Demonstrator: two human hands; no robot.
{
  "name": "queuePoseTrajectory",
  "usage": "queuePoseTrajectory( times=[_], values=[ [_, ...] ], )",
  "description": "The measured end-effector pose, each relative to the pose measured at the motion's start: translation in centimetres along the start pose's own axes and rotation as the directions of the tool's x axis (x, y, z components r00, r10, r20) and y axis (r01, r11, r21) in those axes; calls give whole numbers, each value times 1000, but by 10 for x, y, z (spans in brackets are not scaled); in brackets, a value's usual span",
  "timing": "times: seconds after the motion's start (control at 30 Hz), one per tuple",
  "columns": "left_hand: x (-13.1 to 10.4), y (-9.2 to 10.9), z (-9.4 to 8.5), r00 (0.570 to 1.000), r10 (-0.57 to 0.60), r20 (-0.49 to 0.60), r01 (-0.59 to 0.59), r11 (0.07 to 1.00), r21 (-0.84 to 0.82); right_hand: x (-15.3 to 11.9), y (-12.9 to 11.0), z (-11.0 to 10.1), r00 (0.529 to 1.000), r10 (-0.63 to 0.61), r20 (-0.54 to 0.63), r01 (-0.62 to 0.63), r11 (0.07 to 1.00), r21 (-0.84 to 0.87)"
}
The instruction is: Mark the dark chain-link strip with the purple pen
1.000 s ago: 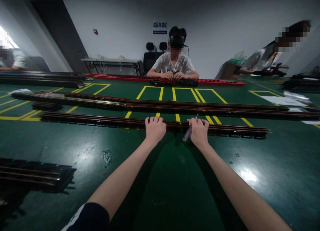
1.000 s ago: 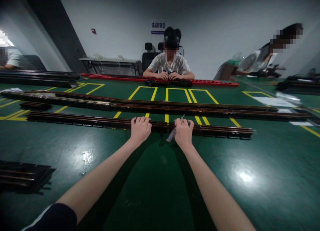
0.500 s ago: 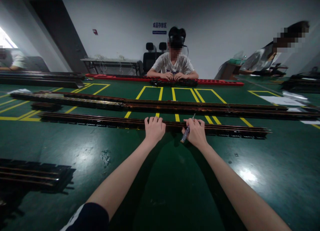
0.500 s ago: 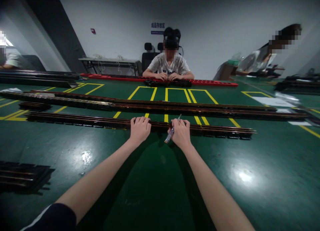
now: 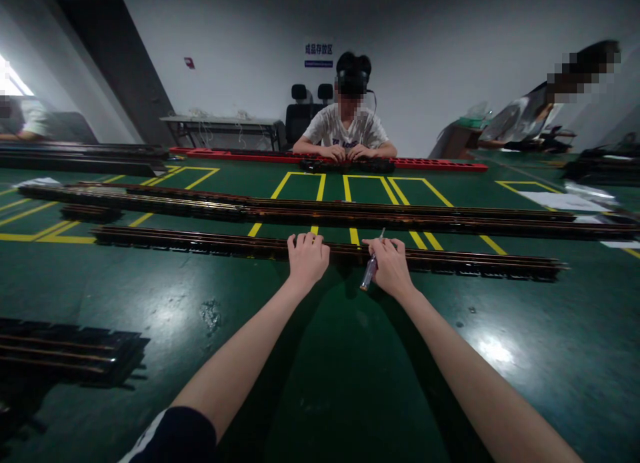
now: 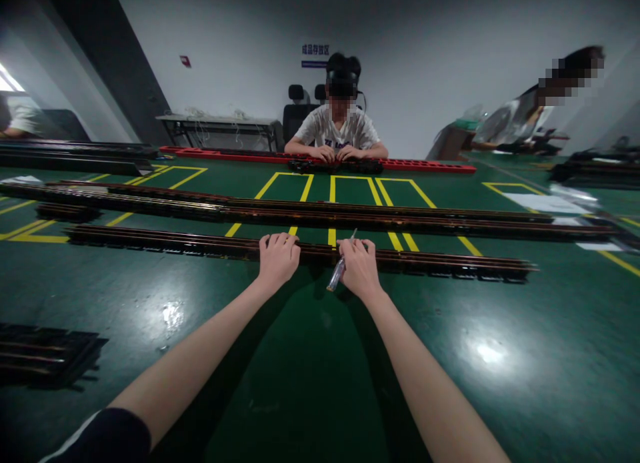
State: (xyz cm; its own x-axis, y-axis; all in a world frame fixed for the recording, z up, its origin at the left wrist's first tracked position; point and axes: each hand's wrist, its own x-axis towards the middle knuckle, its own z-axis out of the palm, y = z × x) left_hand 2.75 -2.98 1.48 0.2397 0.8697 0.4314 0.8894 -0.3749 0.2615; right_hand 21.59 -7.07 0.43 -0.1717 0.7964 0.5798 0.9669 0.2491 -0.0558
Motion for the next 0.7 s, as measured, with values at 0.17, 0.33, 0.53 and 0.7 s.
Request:
queuePoseTrajectory(
  times=[0.17,0.33,0.53,0.7],
  values=[
    [0,-1,0,1000,3,-4,-3,1000,-1,1,0,4,999,22,-32,-21,1000,9],
    [1,-2,2,1000,8,-12,-8,1000,-13,2,-2,5,998,60,-34,-59,998,6],
    [1,-1,0,1000,-15,3,15,1000,-28,0,1,1,998,65,-19,-65,998,-16],
    [1,-2,1,1000,-7,7,8,1000,-27,-2,7,0,987,152,-56,-150,987,50]
  ],
)
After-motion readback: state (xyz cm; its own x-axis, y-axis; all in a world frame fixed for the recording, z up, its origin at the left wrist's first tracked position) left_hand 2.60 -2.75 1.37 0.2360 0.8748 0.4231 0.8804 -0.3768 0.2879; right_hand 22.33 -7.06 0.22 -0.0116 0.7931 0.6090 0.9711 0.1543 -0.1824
